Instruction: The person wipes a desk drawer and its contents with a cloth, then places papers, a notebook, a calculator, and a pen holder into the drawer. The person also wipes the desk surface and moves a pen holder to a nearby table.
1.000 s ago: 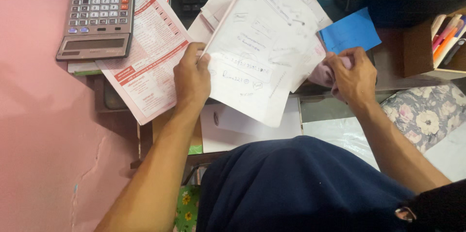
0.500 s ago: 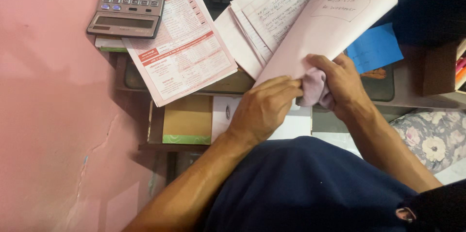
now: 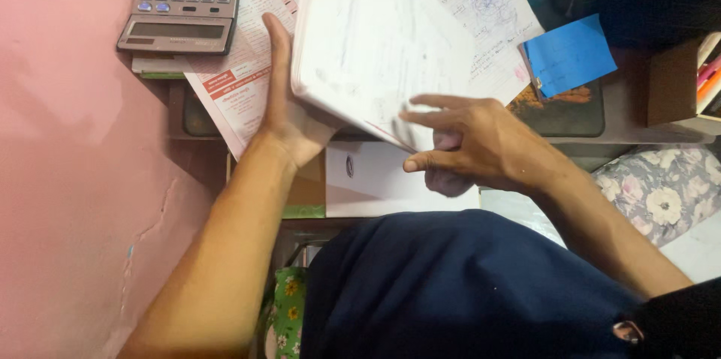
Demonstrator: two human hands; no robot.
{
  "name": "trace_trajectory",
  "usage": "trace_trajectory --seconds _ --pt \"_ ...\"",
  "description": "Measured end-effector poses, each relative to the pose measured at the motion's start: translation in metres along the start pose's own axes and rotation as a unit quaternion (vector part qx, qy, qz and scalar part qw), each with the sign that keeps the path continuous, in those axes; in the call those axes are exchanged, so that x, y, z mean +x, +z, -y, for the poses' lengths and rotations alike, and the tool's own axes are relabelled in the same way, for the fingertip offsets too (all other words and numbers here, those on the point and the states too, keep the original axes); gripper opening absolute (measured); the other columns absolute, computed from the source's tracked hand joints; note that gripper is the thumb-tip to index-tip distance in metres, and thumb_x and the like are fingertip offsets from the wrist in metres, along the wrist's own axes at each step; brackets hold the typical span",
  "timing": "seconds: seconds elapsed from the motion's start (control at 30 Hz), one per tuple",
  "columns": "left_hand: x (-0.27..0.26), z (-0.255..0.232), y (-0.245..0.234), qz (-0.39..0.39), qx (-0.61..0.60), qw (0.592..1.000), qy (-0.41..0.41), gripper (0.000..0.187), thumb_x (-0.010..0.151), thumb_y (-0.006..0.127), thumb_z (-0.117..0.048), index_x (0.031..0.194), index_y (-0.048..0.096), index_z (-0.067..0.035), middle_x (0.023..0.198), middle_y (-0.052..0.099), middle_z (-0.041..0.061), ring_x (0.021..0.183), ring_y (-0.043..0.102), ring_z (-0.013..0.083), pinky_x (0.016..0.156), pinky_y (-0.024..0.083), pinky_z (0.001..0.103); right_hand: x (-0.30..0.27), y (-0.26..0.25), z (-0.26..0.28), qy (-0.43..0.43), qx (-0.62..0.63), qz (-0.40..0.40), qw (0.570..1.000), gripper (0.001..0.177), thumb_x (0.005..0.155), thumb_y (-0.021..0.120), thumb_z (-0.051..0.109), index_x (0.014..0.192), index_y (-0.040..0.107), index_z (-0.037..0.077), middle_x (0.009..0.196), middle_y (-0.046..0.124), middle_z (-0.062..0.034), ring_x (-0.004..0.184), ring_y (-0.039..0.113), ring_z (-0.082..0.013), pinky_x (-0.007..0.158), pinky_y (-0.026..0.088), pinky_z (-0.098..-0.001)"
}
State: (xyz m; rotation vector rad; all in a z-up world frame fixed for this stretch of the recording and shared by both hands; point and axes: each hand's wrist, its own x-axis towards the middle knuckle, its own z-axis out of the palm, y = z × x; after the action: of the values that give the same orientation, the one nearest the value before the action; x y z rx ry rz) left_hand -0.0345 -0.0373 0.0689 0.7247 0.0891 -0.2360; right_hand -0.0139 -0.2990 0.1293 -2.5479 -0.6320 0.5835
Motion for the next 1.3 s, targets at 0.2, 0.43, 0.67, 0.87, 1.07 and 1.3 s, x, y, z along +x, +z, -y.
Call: trace_trajectory --seconds 0.2,0.43,0.67,0.87,1.07,1.3 --pt "-0.028 -0.005 -0.046 -0.252 0.144 0.942 -0.168 0.064 0.092 0.06 -0.035 0.147 0.042 -0.008 0.142 0.057 0.019 0.128 0.063 0.033 0.101 0.055 0.055 -0.003 0.043 -0.066 0.234 0.082 -0.024 0.969 0.038 0.093 0.068 0.04 0.114 0.077 0.009 0.093 0.078 -0.0173 0.071 0.072 -0.027 0.061 0.058 -0.0404" --pt "-0.027 0.014 -0.071 -0.25 0.287 0.904 -0.195 0.048 0.093 0.065 -0.015 0.139 0.057 -0.004 0.131 0.07 0.014 0.12 0.066 0.0262 0.098 0.057 0.043 -0.001 0.074 -0.137 0.318 0.461 -0.012 0.829 0.037 0.101 0.063 0.033 0.119 0.064 0.001 0.076 0.061 -0.0007 0.047 0.048 -0.0077 0.034 0.035 -0.0239" --pt "-0.066 0.042 -0.099 -0.091 0.278 0.939 -0.18 0.05 0.086 0.073 -0.001 0.134 0.058 0.001 0.131 0.071 0.017 0.12 0.066 0.0218 0.105 0.052 0.034 -0.017 0.054 -0.128 0.309 0.313 0.049 0.897 0.026 0.094 0.063 0.027 0.115 0.07 0.013 0.069 0.069 -0.0057 0.039 0.041 -0.0107 0.031 0.03 -0.0254" --pt "-0.154 0.095 -0.111 -0.234 0.251 0.868 -0.359 0.046 0.091 0.07 -0.024 0.131 0.064 -0.004 0.126 0.073 0.01 0.117 0.068 0.0234 0.102 0.054 0.042 -0.025 0.086 -0.133 0.224 0.283 0.119 0.925 0.02 0.097 0.061 0.022 0.102 0.073 0.007 0.064 0.061 -0.0037 0.042 0.047 -0.0109 0.032 0.035 -0.0263" --pt "-0.208 0.103 -0.145 -0.292 0.237 0.879 -0.295 0.045 0.095 0.065 -0.027 0.129 0.066 0.001 0.125 0.074 0.016 0.116 0.07 0.0256 0.102 0.055 0.043 0.009 0.121 -0.109 0.101 0.244 0.18 0.948 0.022 0.096 0.064 0.026 0.098 0.075 0.007 0.066 0.066 -0.0042 0.049 0.058 -0.0087 0.039 0.047 -0.0257" --pt "-0.265 0.1 -0.144 -0.33 0.229 0.873 -0.275 0.044 0.096 0.061 -0.023 0.131 0.063 0.003 0.13 0.072 0.018 0.12 0.069 0.0276 0.104 0.054 0.043 0.017 0.138 -0.057 0.179 0.182 0.264 0.93 0.029 0.096 0.065 0.034 0.1 0.077 0.008 0.066 0.064 -0.0109 0.047 0.055 -0.0184 0.041 0.043 -0.0347"
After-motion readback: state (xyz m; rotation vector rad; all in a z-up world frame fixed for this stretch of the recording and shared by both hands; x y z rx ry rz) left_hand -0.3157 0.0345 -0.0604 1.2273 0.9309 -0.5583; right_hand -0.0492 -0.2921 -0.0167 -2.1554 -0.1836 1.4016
